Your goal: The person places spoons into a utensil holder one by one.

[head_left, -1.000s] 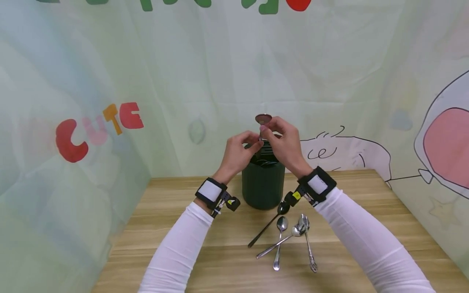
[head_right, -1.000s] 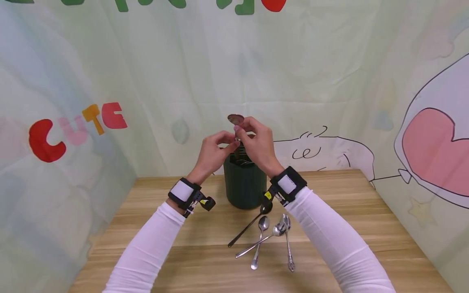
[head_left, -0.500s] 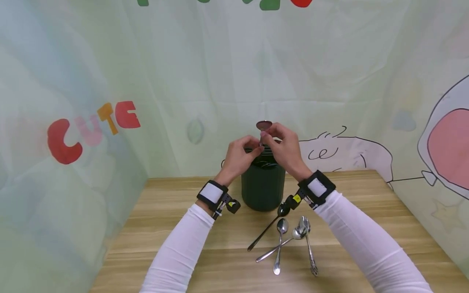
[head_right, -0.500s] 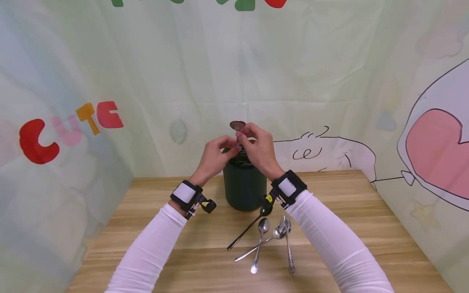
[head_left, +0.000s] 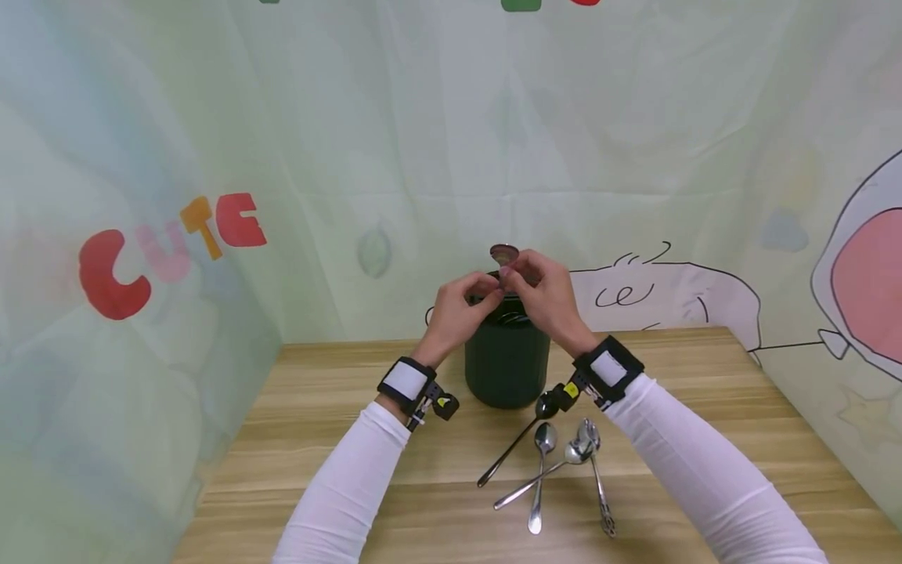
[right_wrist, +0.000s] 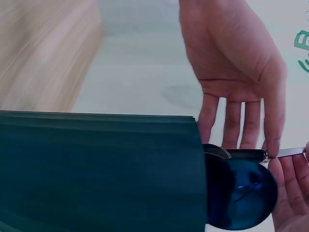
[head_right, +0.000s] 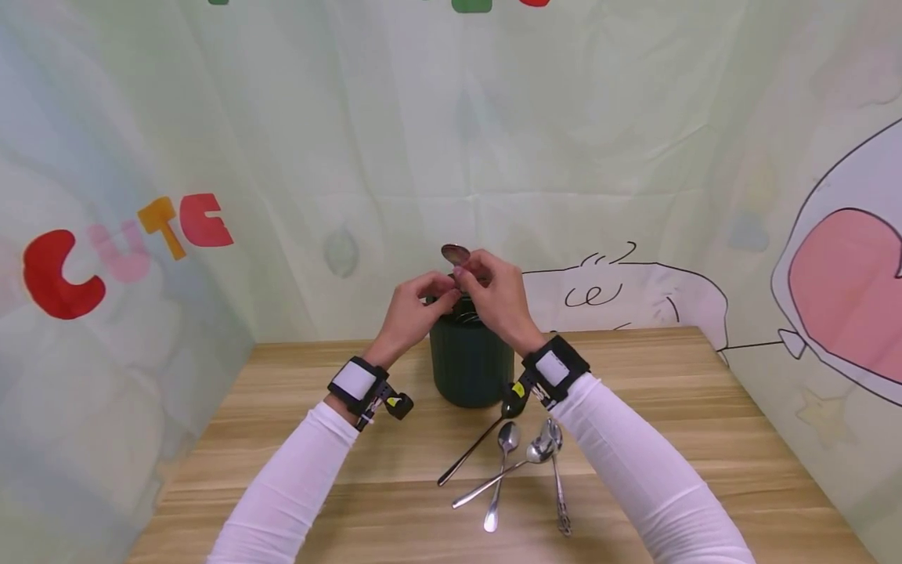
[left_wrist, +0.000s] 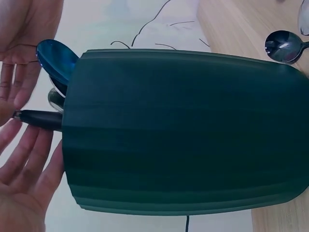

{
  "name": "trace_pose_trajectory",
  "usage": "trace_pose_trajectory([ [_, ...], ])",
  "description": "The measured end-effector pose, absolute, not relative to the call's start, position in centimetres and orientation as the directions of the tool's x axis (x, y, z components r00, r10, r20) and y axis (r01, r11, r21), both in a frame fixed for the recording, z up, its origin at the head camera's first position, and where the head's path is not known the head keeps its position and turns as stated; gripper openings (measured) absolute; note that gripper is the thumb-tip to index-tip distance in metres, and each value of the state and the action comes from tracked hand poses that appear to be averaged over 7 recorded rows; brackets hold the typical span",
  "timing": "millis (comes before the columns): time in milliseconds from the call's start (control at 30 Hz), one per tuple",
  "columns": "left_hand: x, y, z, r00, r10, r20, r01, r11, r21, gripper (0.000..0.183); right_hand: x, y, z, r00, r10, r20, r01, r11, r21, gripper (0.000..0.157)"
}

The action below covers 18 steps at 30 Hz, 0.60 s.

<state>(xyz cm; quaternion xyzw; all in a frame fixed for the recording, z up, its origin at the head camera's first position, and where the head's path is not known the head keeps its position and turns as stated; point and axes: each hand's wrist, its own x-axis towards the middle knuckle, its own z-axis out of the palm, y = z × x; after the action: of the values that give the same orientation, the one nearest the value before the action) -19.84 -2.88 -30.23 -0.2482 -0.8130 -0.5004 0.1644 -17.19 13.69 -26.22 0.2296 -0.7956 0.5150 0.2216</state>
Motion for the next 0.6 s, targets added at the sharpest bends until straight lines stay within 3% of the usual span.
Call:
trace_pose_trajectory([
  [600, -19.3, -2.4, -30.6, -0.804, 0.255, 0.537, 0.594, 0.403, 0.697, 0.013, -18.3, 14.6, -28.8, -0.821, -0.137, 0.555, -0.554, 0.429, -0.714, 0.016],
])
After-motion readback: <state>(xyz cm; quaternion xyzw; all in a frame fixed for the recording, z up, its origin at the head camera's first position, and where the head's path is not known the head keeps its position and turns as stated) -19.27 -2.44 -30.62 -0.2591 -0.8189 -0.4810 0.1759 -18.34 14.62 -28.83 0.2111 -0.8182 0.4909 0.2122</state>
